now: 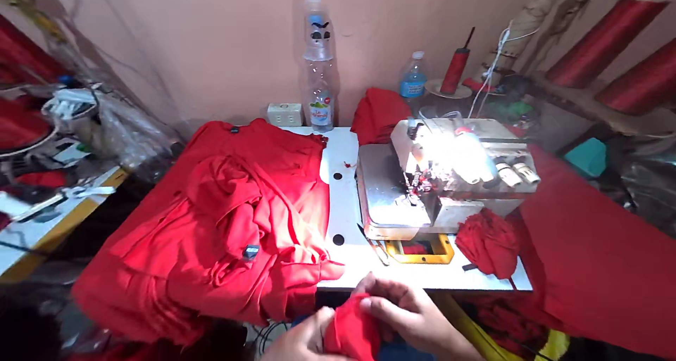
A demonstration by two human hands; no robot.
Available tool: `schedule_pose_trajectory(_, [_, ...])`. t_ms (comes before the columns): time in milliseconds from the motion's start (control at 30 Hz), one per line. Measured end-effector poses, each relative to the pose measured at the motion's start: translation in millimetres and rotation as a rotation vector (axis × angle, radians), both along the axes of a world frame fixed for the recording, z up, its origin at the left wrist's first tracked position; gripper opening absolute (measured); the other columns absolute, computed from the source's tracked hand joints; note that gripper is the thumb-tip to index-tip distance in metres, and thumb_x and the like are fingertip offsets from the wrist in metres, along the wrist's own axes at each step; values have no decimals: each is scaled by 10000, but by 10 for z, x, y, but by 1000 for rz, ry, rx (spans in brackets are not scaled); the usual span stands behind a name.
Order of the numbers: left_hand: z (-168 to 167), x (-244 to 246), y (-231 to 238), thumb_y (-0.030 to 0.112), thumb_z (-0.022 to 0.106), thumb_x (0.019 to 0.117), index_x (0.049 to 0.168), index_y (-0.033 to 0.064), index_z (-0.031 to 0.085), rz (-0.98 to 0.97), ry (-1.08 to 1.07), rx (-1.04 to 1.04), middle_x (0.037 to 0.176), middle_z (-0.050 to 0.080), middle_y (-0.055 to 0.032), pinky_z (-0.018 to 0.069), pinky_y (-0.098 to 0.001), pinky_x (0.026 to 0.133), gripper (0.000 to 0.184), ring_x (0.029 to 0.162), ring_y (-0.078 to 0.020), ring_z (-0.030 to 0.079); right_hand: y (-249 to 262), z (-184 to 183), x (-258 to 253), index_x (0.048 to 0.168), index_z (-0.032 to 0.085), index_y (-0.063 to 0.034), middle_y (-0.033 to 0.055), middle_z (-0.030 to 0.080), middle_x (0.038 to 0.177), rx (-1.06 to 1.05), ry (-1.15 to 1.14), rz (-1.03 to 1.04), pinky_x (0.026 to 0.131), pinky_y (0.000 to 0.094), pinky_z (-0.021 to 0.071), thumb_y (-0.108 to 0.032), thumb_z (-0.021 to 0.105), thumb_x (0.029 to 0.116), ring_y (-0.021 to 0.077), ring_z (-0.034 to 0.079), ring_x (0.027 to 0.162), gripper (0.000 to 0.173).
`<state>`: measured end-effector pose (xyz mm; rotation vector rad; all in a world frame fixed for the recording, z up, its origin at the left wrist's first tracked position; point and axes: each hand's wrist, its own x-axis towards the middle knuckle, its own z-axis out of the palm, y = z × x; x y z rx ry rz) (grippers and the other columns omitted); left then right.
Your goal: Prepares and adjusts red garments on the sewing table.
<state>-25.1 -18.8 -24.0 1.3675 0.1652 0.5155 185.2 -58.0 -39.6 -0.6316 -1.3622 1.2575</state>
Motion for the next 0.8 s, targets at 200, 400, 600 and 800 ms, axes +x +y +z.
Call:
schedule_pose_trajectory(200, [-196, -24, 193, 236, 636, 999, 1234, 253, 729, 95, -204, -375, 1166, 750, 49, 579, -264, 932, 254, 1043, -50, 709, -8, -136, -54, 1131, 701, -150, -13, 639, 1182, 481, -254, -492, 860, 139, 546, -186, 616, 996, -13, 628, 1008, 164])
schedule_pose_trajectory(400, [-140, 79, 158, 96, 622, 990, 1117, 167, 660, 414, 32, -317, 1005, 764, 64, 595, -265, 895, 150, 940, -46, 725, 13, -198, -91, 1010, 702, -67, 32, 728, 1011, 614, -350, -589, 851, 183, 580, -98, 640, 995, 58, 695, 979, 70])
schedule_pose_trajectory(600, [-163, 171, 228, 5, 650, 915, 956, 75, 734, 932, 50, 180, 853, 745, 106, 581, -162, 722, 117, 769, 33, 688, 19, -148, 65, 1007, 691, -118, -22, 702, 917, 503, -348, -490, 817, 141, 545, -180, 670, 978, 2, 660, 896, 72])
schedule_pose_trajectory(800, [-30, 178, 145, 93, 691, 923, 946, 44, 756, 602, 92, 373, 899, 753, 93, 565, -125, 774, 84, 835, 83, 672, 86, -64, 126, 914, 693, -169, -48, 674, 954, 492, -430, -476, 1010, 203, 432, -274, 682, 975, 22, 599, 1056, 122])
